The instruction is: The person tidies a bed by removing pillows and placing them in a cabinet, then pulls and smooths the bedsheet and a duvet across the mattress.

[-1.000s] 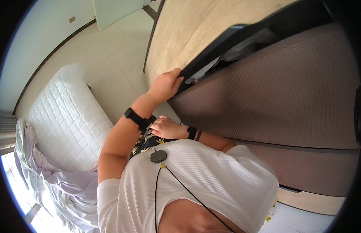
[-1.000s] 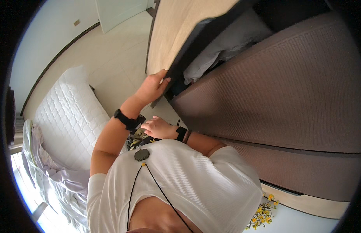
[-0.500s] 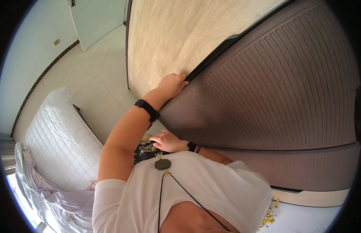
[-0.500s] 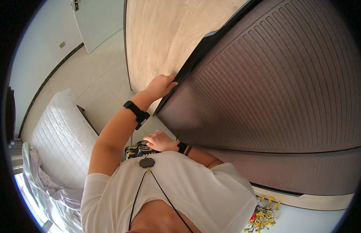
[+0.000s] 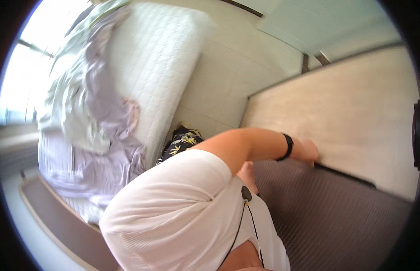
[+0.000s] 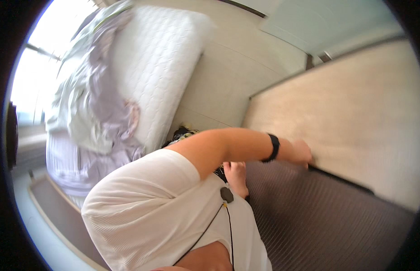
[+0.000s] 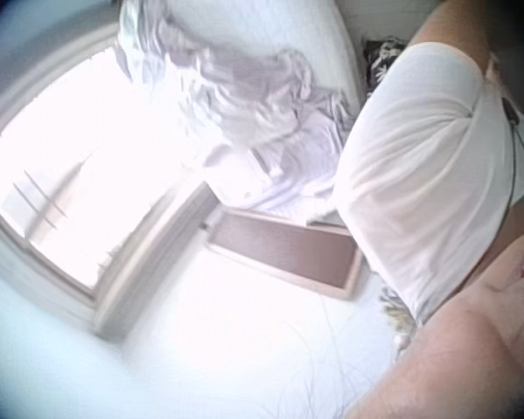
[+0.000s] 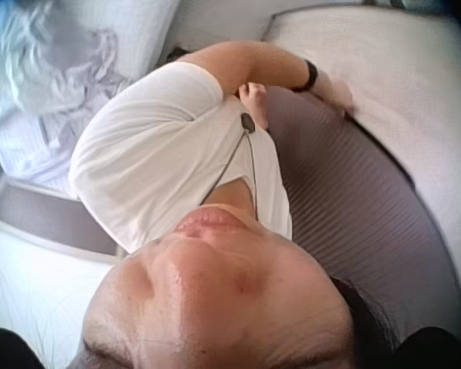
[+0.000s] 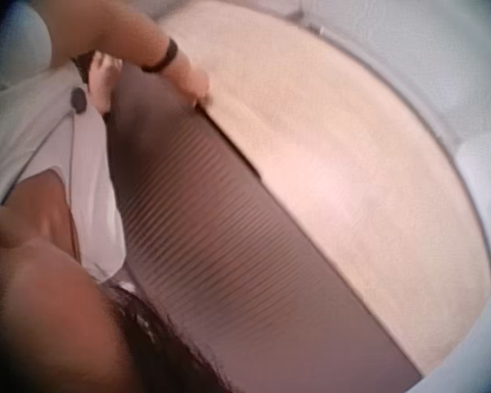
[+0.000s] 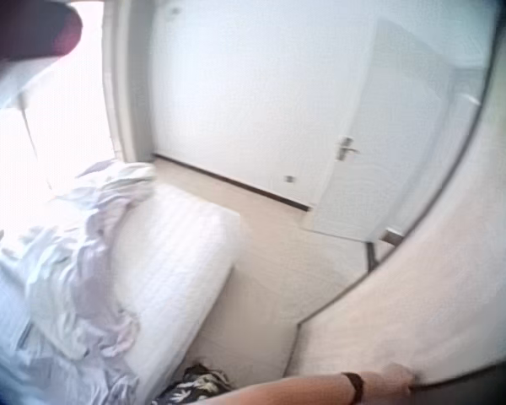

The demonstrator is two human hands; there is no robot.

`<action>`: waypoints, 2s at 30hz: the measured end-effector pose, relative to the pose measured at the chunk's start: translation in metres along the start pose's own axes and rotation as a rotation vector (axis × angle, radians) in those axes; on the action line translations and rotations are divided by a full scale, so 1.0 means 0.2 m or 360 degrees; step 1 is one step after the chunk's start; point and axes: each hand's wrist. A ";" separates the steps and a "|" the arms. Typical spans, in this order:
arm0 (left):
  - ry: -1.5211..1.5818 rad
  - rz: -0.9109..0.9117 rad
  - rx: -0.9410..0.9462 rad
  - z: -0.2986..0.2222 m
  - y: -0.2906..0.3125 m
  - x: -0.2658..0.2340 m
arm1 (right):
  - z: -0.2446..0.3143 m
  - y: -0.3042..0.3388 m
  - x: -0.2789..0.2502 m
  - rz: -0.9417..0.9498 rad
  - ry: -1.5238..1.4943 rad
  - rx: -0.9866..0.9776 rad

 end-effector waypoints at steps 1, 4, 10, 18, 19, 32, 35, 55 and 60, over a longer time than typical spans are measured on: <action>-0.0110 0.0177 -0.0098 -0.02 0.02 -0.01 | -0.03 -0.01 -0.02 0.0090 -0.0009 -0.0049; 0.0166 -0.0410 -0.0282 0.11 0.33 -0.05 | 0.05 -0.07 -0.04 -0.0012 -0.0115 -0.0122; 0.0321 -0.0804 -0.1630 0.51 1.46 -0.30 | 0.54 -0.45 -0.29 0.0066 -0.0539 -0.0141; 0.0231 -0.1433 -0.2964 0.03 2.90 0.26 | 1.58 -0.82 -0.37 0.0324 -0.1062 -0.1804; 0.0242 -0.1451 -0.3142 -0.09 2.99 0.34 | 1.66 -0.83 -0.34 0.0502 -0.1248 -0.1978; 0.0554 -0.2397 -0.3980 -0.67 2.79 1.03 | 2.31 -0.93 -0.04 0.2008 -0.2342 -0.2624; 0.0799 -0.2574 -0.4054 -0.70 2.67 1.05 | 2.34 -0.94 0.06 0.2202 -0.2416 -0.2654; 0.0601 -0.5045 -0.3392 -1.48 3.70 1.93 | 1.99 -0.24 1.31 0.2194 -0.0267 -0.1004; 0.0817 -0.4909 -0.3951 -1.49 4.08 2.05 | 1.65 0.08 2.12 0.2380 0.0236 -0.0736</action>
Point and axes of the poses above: each hand's wrist, its own y-axis away from the middle knuckle, its own x-axis out of the palm, z = x × y, and after that the axes turned 6 degrees about -y, right-handed
